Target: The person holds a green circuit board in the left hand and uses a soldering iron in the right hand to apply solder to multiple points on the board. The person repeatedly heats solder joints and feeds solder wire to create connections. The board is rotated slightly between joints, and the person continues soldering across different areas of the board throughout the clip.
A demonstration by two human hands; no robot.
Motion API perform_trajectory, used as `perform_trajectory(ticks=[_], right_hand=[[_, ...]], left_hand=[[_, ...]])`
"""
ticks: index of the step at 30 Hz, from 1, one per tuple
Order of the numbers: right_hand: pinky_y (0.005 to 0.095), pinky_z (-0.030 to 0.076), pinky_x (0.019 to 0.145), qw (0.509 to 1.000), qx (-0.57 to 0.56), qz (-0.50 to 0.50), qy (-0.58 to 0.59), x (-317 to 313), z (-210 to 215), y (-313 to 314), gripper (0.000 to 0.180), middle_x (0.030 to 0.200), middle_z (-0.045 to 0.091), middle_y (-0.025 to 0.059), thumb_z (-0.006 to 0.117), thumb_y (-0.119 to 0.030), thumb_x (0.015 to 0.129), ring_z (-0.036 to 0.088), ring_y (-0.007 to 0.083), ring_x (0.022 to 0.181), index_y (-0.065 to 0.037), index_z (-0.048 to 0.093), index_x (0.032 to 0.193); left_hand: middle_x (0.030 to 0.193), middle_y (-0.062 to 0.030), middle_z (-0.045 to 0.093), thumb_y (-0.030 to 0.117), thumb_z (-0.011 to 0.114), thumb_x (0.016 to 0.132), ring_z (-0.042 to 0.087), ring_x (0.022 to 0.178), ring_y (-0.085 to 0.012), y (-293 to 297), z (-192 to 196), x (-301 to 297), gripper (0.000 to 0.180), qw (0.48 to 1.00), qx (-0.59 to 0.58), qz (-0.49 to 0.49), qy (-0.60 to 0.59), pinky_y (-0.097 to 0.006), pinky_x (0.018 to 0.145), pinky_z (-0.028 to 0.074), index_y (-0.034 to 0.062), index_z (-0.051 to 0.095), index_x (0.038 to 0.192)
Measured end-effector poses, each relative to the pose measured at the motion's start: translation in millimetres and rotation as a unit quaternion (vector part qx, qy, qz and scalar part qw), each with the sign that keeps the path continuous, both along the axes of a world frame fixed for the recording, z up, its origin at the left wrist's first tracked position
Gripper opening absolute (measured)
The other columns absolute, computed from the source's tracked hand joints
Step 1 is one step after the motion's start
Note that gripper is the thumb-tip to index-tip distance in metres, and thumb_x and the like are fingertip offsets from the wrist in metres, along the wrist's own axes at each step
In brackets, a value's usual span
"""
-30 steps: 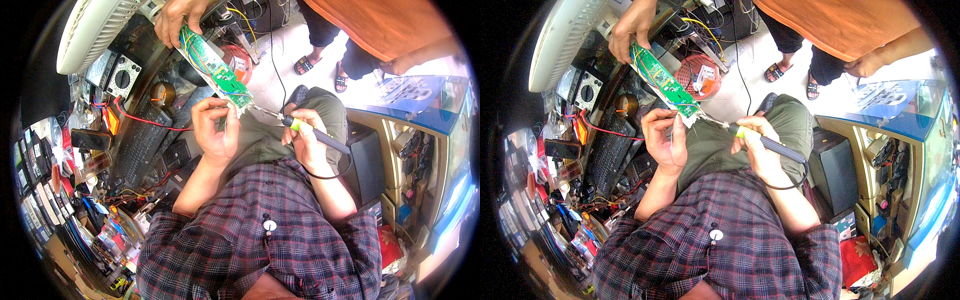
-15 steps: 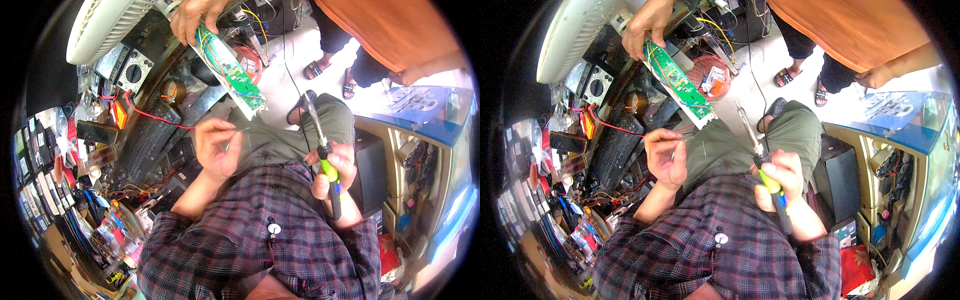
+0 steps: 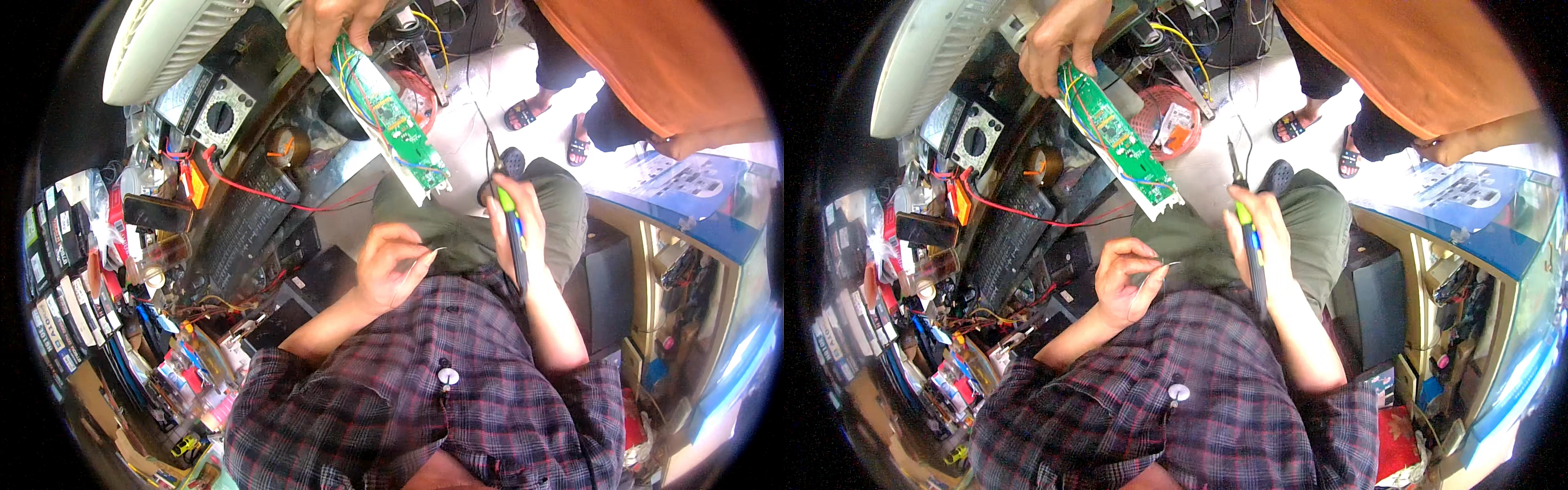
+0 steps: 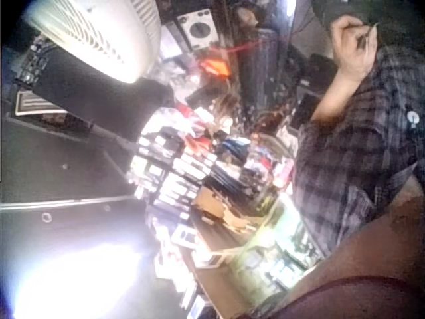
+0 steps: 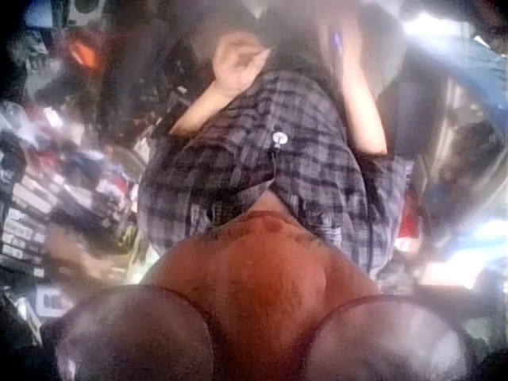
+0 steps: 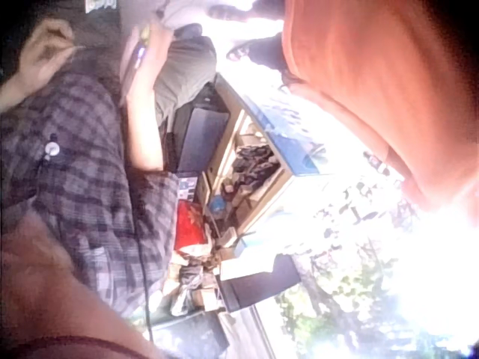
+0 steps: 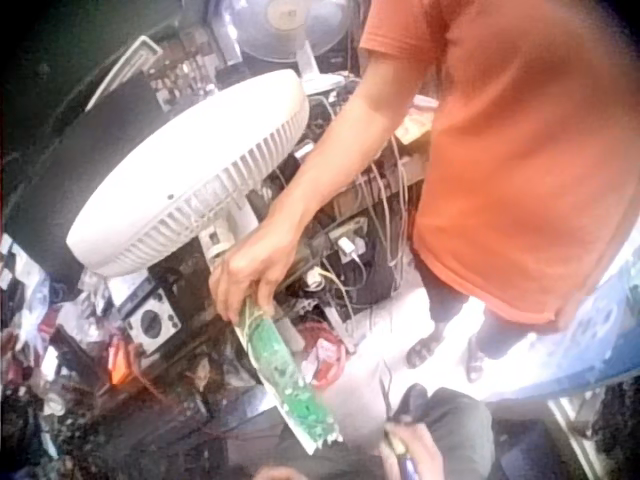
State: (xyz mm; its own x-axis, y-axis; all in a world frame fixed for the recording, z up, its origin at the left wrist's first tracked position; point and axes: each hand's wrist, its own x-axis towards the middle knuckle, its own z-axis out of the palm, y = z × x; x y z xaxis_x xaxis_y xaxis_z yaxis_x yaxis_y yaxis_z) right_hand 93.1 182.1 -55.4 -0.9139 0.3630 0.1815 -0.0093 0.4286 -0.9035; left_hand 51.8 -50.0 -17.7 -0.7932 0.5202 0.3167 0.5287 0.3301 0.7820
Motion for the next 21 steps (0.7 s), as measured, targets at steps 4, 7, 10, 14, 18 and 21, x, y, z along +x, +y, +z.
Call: perform_trajectory(ticks=[4,7,10,14,18,21], right_hand=[[0.0391,0.054,0.064,0.989,-0.011,0.071,0.130,17,24,4,0.053,0.091,0.068,0.0118,0.081,-0.005,0.082,0.064,0.0290,0.069,-0.007,0.061,0.130],[0.0380,0.053,0.058,0.975,0.028,0.126,0.180,4,48,2,0.052,0.087,0.069,0.0107,0.083,-0.006,0.080,0.065,0.0289,0.067,-0.007,0.062,0.127],[0.0362,0.052,0.055,0.976,-0.029,0.126,0.178,3,52,-4,0.047,0.085,0.068,0.0109,0.083,-0.004,0.081,0.063,0.0265,0.064,-0.007,0.063,0.124],[0.0341,0.051,0.054,0.972,-0.102,0.120,0.174,0,50,-7,0.039,0.083,0.067,0.0106,0.079,0.002,0.083,0.063,0.0233,0.063,-0.008,0.066,0.118],[0.0323,0.051,0.057,0.965,-0.146,0.159,0.149,-9,55,-4,0.031,0.084,0.062,0.0106,0.066,0.000,0.097,0.062,0.0180,0.065,-0.012,0.056,0.124],[0.0313,0.050,0.057,0.961,-0.175,0.145,0.160,-16,51,-2,0.033,0.083,0.063,0.0095,0.068,0.003,0.093,0.061,0.0189,0.064,-0.012,0.060,0.121]], left_hand=[[0.103,-0.0109,0.062,0.000,0.087,0.078,0.067,0.088,-0.0234,20,19,-13,0.026,0.999,0.037,-0.033,-0.004,-0.034,0.076,0.055,0.0050,0.070,0.096],[0.103,-0.0097,0.062,0.000,0.089,0.075,0.067,0.087,-0.0231,33,30,-27,0.028,0.994,0.076,-0.078,0.019,-0.034,0.071,0.054,0.0058,0.070,0.095],[0.096,-0.0076,0.066,0.003,0.092,0.073,0.067,0.081,-0.0242,44,32,-34,0.029,0.990,0.115,-0.076,-0.004,-0.034,0.069,0.054,0.0067,0.072,0.093],[0.098,-0.0086,0.068,0.003,0.092,0.073,0.069,0.083,-0.0228,47,39,-41,0.028,0.989,0.120,-0.072,-0.047,-0.033,0.069,0.056,0.0055,0.073,0.093],[0.101,-0.0125,0.069,0.003,0.088,0.078,0.070,0.085,-0.0233,42,46,-51,0.023,0.987,0.107,-0.099,-0.074,-0.032,0.072,0.057,0.0034,0.074,0.096],[0.102,-0.0141,0.069,0.003,0.085,0.081,0.070,0.086,-0.0236,39,47,-55,0.019,0.987,0.096,-0.096,-0.085,-0.033,0.074,0.057,0.0026,0.074,0.097]])
